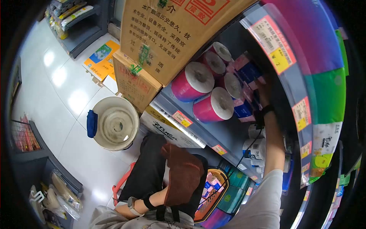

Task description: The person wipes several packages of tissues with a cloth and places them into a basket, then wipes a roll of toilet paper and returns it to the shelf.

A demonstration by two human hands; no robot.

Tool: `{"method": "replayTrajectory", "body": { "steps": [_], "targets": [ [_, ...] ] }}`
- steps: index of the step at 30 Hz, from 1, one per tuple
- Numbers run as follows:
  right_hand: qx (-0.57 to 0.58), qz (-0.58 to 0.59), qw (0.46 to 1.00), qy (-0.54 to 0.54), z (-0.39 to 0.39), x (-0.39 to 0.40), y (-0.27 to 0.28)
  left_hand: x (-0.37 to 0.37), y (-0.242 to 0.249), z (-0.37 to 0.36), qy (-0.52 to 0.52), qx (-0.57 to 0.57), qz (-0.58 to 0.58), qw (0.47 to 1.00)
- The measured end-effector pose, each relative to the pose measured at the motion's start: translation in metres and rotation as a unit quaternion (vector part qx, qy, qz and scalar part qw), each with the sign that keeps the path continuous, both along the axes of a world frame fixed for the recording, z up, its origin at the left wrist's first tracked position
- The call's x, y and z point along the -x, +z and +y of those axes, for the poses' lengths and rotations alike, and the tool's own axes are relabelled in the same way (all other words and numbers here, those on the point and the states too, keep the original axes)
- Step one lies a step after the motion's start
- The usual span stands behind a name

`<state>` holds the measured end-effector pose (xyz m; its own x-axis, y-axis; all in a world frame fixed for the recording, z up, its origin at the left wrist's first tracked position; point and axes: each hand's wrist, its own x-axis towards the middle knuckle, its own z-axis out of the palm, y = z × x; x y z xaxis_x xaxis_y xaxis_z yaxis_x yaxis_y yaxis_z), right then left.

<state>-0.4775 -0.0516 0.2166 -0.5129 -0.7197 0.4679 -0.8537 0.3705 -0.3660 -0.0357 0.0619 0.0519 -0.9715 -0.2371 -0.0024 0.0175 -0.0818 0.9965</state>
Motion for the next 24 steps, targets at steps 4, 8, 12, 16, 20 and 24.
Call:
{"method": "replayTrajectory", "body": {
  "steps": [4,8,12,16,20,24],
  "targets": [
    [0.036,-0.130,0.990,0.040,-0.020,0.050,-0.037,0.007,-0.002,-0.005,-0.009,-0.009,-0.010,1.000],
    [-0.041,-0.116,0.992,0.002,-0.014,0.038,-0.035,0.008,-0.002,-0.006,-0.017,-0.015,-0.017,1.000],
    [0.028,-0.103,0.994,-0.027,-0.022,-0.004,-0.017,0.006,-0.001,-0.008,-0.023,-0.015,-0.021,0.999],
    [-0.024,0.038,0.997,-0.057,-0.015,0.000,-0.011,0.003,0.000,-0.009,-0.020,-0.005,-0.026,0.999],
    [-0.054,0.170,0.982,-0.058,0.002,0.070,-0.028,0.002,-0.001,-0.007,-0.024,0.005,-0.026,0.999],
    [-0.030,-0.131,0.991,0.022,0.010,0.046,-0.022,-0.004,0.002,-0.003,-0.024,0.020,-0.027,0.999]
  ]
}}
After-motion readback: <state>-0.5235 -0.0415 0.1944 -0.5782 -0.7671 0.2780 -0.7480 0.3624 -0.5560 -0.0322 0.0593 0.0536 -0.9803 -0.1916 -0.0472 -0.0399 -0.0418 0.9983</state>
